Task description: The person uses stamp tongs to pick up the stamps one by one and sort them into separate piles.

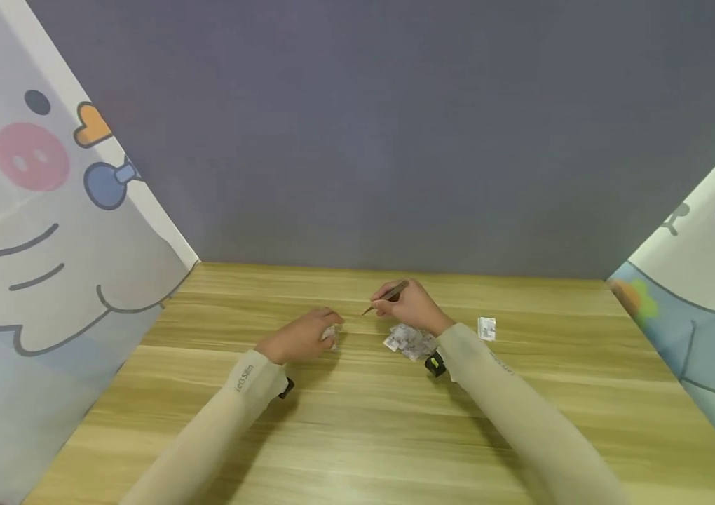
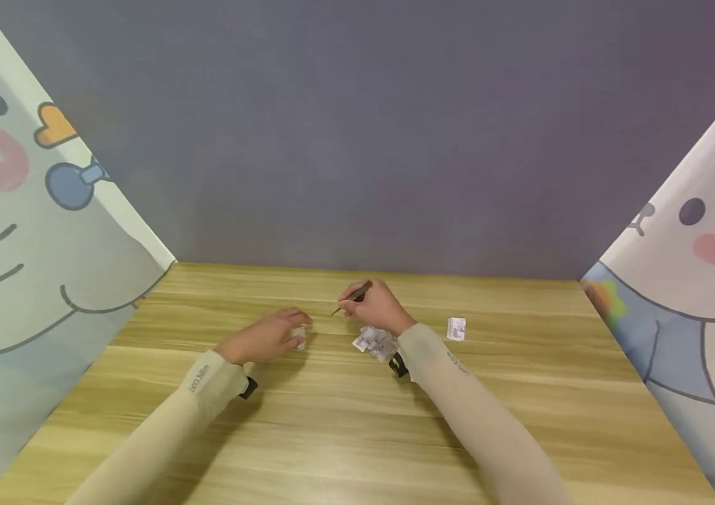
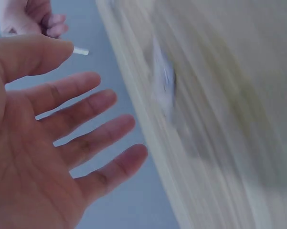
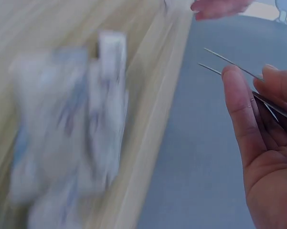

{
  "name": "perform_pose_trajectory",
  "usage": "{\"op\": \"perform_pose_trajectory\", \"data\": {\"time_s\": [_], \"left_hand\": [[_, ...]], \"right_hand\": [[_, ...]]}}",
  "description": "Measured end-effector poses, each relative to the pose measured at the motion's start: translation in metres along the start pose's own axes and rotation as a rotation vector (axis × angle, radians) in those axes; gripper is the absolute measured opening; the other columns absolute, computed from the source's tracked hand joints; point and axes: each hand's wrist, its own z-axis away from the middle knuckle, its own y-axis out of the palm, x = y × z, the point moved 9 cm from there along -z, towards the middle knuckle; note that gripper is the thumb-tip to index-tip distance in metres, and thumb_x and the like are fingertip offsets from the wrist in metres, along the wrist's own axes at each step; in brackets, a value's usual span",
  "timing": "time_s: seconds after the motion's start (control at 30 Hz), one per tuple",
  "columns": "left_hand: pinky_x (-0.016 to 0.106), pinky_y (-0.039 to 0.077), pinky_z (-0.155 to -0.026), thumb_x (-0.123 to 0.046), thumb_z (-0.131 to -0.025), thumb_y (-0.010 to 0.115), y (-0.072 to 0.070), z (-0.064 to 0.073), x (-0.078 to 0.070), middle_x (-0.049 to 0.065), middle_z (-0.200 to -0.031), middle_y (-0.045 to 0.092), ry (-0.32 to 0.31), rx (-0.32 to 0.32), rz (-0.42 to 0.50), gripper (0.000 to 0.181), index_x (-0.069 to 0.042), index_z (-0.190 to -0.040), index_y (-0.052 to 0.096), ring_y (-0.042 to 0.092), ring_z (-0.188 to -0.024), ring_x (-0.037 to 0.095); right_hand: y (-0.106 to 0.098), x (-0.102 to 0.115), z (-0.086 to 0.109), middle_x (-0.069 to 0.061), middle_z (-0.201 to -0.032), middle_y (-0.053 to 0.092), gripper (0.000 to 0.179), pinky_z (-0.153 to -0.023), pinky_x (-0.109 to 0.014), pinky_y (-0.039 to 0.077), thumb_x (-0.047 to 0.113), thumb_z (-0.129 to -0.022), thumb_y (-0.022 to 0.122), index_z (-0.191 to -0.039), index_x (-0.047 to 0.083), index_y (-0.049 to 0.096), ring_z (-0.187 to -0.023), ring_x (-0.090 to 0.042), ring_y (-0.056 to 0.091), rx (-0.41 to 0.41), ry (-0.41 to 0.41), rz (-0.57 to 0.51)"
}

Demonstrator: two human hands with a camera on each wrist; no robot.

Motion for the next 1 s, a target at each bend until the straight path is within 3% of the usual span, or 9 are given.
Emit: {"op": "perform_pose_trajectory", "data": {"time_s": [0.1, 0.2, 0.57, 0.73, 1.0], "left_hand": [[0.041, 0.039, -0.099, -0.014, -0.097, 0.053, 0.011, -0.009, -0.016, 0.01, -0.127, 0.052, 0.083, 0.022, -0.044, 0.034, -0.001, -0.128, 0.054, 0.048, -0.118, 0.026], [0.04, 0.032, -0.106, -0.018, -0.098, 0.05, 0.022, -0.019, -0.027, 0.008, -0.132, 0.05, 0.111, 0.056, -0.086, 0.035, -0.004, -0.13, 0.053, 0.042, -0.126, 0.025], [0.055, 0.029, -0.104, -0.02, -0.1, 0.046, 0.051, -0.043, -0.05, 0.004, -0.142, 0.042, 0.079, 0.133, -0.161, 0.036, -0.01, -0.135, 0.052, 0.033, -0.133, 0.027], [0.053, 0.029, -0.105, -0.021, -0.1, 0.046, 0.057, -0.049, -0.052, 0.002, -0.14, 0.043, 0.056, 0.14, -0.174, 0.037, -0.012, -0.136, 0.052, 0.033, -0.132, 0.024], [0.051, 0.034, -0.101, -0.02, -0.099, 0.048, 0.06, -0.057, -0.063, 0.001, -0.133, 0.046, 0.091, 0.131, -0.176, 0.039, -0.013, -0.137, 0.052, 0.038, -0.122, 0.021]], "right_hand": [[-0.01, -0.006, 0.007, -0.02, -0.091, 0.067, 0.013, -0.069, -0.044, 0.056, 0.01, -0.089, 0.067, -0.096, 0.0, 0.07, -0.079, -0.035, 0.067, -0.003, 0.011, 0.017], [-0.019, -0.012, 0.015, -0.02, -0.089, 0.068, 0.015, -0.067, -0.045, 0.056, 0.01, -0.089, 0.066, -0.097, -0.002, 0.069, -0.076, -0.036, 0.067, -0.01, 0.015, 0.038], [-0.054, -0.032, 0.046, -0.018, -0.086, 0.068, 0.013, -0.066, -0.042, 0.056, 0.007, -0.088, 0.067, -0.094, -0.004, 0.069, -0.074, -0.035, 0.067, -0.04, 0.026, 0.075], [-0.056, -0.034, 0.053, -0.018, -0.085, 0.069, 0.013, -0.063, -0.04, 0.056, 0.006, -0.089, 0.066, -0.095, -0.005, 0.069, -0.073, -0.035, 0.067, -0.023, -0.004, 0.11], [-0.052, -0.046, 0.057, -0.016, -0.083, 0.069, 0.013, -0.063, -0.04, 0.056, 0.008, -0.088, 0.067, -0.095, -0.003, 0.07, -0.07, -0.032, 0.067, -0.034, 0.036, 0.074]]}}
